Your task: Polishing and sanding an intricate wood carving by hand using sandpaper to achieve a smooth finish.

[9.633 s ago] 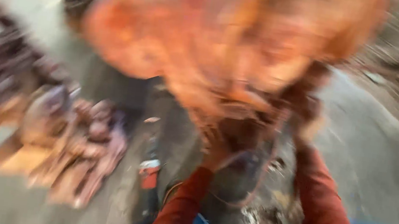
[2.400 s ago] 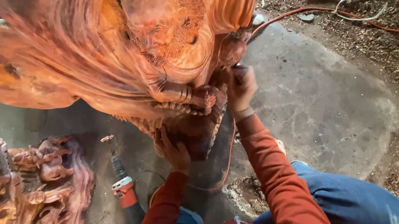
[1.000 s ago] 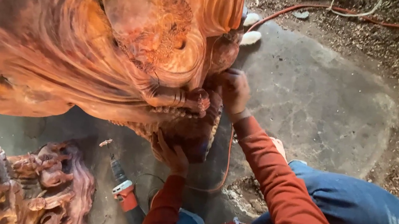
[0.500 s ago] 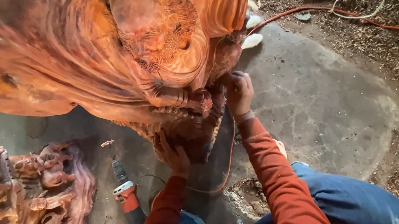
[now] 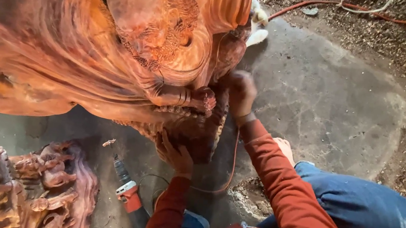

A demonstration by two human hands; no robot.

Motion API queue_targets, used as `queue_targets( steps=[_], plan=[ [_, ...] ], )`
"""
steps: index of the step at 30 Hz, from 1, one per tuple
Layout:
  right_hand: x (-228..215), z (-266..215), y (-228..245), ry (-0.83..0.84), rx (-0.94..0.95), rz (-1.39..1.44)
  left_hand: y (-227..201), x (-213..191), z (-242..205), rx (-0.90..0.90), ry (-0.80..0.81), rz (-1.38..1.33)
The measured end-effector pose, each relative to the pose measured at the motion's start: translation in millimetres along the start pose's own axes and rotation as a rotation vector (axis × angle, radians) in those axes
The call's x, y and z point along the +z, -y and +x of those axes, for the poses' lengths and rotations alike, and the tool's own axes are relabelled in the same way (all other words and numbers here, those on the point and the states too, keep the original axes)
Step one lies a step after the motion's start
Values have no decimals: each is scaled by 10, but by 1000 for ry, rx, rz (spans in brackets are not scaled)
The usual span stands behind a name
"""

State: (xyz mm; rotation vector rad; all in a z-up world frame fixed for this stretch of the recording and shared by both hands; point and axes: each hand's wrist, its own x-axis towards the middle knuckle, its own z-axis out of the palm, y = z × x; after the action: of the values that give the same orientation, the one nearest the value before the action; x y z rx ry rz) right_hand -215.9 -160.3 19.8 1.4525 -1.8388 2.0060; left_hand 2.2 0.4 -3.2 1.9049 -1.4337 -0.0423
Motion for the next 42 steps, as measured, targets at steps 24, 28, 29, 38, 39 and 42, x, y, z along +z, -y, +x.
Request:
queue_targets(
  steps=[24,28,29,38,39,42],
  plan=[
    [10,-204,43,74,3,198,-92,-72,30,10,7,18],
    [-272,326,383,53,-3,183,10,-6,-1,2,6,16],
    [-372,566,557,11,-31,211,57,24,-2,0,-2,32],
    [-119,400,310,7,222,271,-101,-52,55,0,-28,2],
    [-97,472,348,2,220,273,-100,-78,62,5,-31,1],
    [-55,776,420,-56,115,201,-115,-89,52,12,-10,-8]
  ],
)
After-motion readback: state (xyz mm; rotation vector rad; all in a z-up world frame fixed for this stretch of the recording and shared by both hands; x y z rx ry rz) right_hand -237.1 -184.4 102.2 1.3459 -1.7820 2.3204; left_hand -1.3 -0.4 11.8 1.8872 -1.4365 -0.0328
